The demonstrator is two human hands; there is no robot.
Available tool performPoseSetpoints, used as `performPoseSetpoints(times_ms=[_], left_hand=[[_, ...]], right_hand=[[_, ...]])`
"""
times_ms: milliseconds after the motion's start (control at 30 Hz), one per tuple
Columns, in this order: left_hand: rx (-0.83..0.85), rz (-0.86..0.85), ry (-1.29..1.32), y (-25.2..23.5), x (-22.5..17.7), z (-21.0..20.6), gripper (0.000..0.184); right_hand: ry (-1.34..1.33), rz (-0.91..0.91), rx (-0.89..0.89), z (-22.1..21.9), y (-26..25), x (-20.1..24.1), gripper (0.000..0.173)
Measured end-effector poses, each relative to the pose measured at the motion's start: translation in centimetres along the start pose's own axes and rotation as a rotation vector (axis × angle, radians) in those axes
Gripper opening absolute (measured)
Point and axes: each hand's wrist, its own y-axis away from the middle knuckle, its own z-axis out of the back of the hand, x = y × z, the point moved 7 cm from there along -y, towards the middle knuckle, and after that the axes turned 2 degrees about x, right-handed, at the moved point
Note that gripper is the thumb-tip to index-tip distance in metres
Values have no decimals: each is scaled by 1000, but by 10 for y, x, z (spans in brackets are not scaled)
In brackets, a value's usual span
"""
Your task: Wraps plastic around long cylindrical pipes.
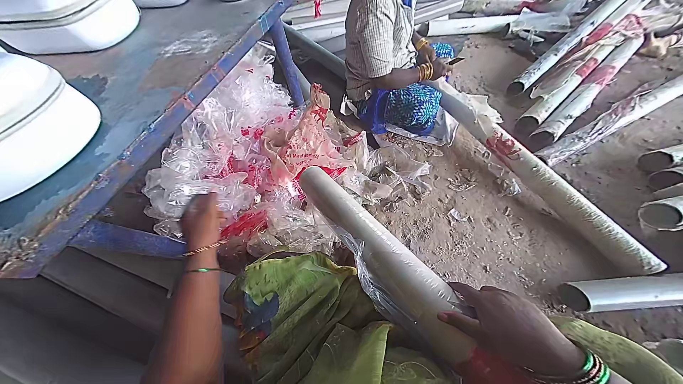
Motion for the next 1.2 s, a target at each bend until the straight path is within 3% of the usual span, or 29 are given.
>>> performPoseSetpoints(times_ms=[133, 200, 267, 367, 533, 633, 700, 833, 1000, 1100, 1200], left_hand=[[826, -105, -364, 120, -50, -110, 56], [1044, -114, -561, 160, -56, -144, 70], [1120, -111, -675, 182, -62, -160, 81], [1091, -119, -574, 190, -61, -163, 75], [920, 13, 250, 204, -53, -151, 25], [835, 32, 690, 218, -63, -143, 30], [785, -23, 847, 222, -74, -137, 37], [686, -107, 886, 227, -105, -119, 39], [601, -86, 818, 230, -126, -104, 38], [594, -47, 828, 232, -121, -103, 38], [587, -49, 845, 238, -116, -98, 34]], right_hand=[[4, 13, 22, 1, -1, 3, 76], [11, 18, 33, 1, -1, 4, 76], [5, 31, 41, 1, 1, 6, 76], [-6, 63, 48, 0, 6, 5, 76], [-117, 125, 64, 5, 10, -5, 68], [-244, 216, 29, 8, 8, -17, 65], [-334, 315, -7, 12, 9, -23, 69], [-388, 384, -68, 24, 20, -26, 77], [-266, 286, -259, 49, 52, -10, 57], [-171, 356, -501, 62, 70, 18, 66], [-38, 402, -614, 73, 77, 54, 79]])
